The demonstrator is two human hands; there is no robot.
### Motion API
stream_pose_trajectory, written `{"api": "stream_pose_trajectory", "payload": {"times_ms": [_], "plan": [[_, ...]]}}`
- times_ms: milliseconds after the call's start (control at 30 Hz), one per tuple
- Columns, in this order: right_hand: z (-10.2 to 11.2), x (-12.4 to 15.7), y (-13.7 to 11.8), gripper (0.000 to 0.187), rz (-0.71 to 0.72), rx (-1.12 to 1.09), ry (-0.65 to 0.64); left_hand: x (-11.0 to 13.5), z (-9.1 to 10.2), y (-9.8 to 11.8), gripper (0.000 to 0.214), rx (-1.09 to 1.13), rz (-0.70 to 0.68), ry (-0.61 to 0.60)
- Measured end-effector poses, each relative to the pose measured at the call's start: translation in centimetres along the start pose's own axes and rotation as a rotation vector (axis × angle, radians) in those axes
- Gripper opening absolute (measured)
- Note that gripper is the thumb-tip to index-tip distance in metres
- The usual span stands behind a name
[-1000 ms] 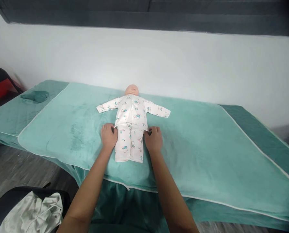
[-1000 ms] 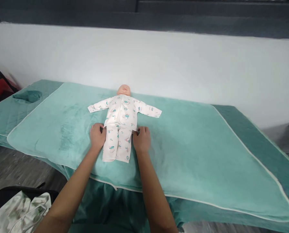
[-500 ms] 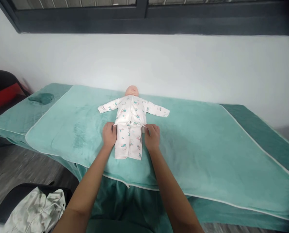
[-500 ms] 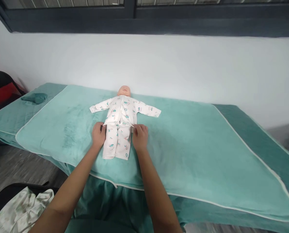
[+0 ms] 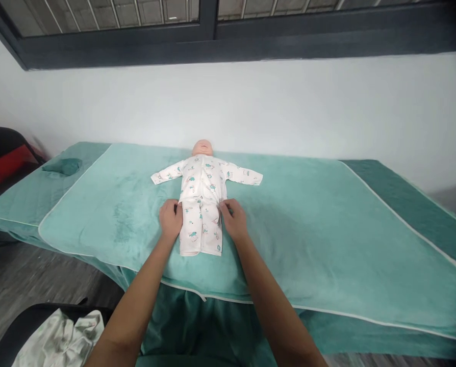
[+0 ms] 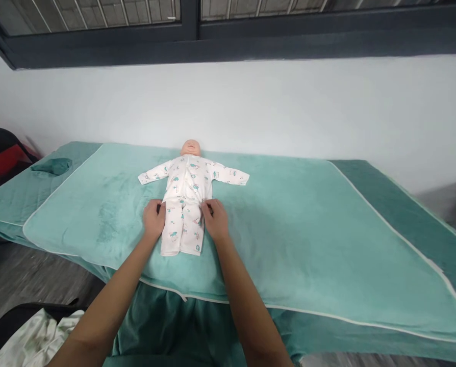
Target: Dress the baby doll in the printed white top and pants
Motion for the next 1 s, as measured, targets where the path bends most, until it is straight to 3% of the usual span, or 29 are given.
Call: {"api": "stream_pose_trajectory", "payload": {"times_ms": [100,200,367,467,600,733,867,1000], "plan": [[-0.3,-2.0,0.2,0.028,-0.018,-0.094,0.134,0.1,-0.1,-0.3,0.029,-0.001,0.002,0.009],[-1.6,-6.1,-0.2,0.027,0.040,-0.075,0.120,0.1,-0.3,-0.6,0.033,-0.050,0.007,0.018],[-6.0,-13.5,-2.4,0.034,0.162,0.202,-0.214,0.0,-0.7,-0.6,0.032,-0.100,-0.017,0.003],[-8.2,-15.7,-3.3,0.037,0.190,0.398,-0.345,0.0,-0.8,-0.6,0.033,-0.126,-0.016,0.001],[-9.7,-15.8,-3.6,0.051,0.198,0.570,-0.358,0.0,-1.0,-0.8,0.034,-0.140,-0.008,0.003],[-9.5,-15.1,-3.5,0.056,0.208,0.573,-0.372,0.1,-1.0,-0.9,0.037,-0.121,0.005,0.020],[-7.7,-14.3,-2.2,0.062,0.215,0.426,-0.407,-0.6,-1.2,-1.2,0.034,-0.034,0.042,0.105],[-4.0,-12.6,1.7,0.062,0.182,0.453,-0.391,-3.7,-0.8,-2.5,0.042,-0.034,0.058,0.106]]}}
Point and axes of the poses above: each hand's wrist, its own x-axis away from the middle knuckle, its own z-axis out of the back of the hand, y = z × x, the point moved 1 cm from there along -x, towards the middle knuckle, and after that the axes turned 5 degrees about x, right-handed, at the moved point
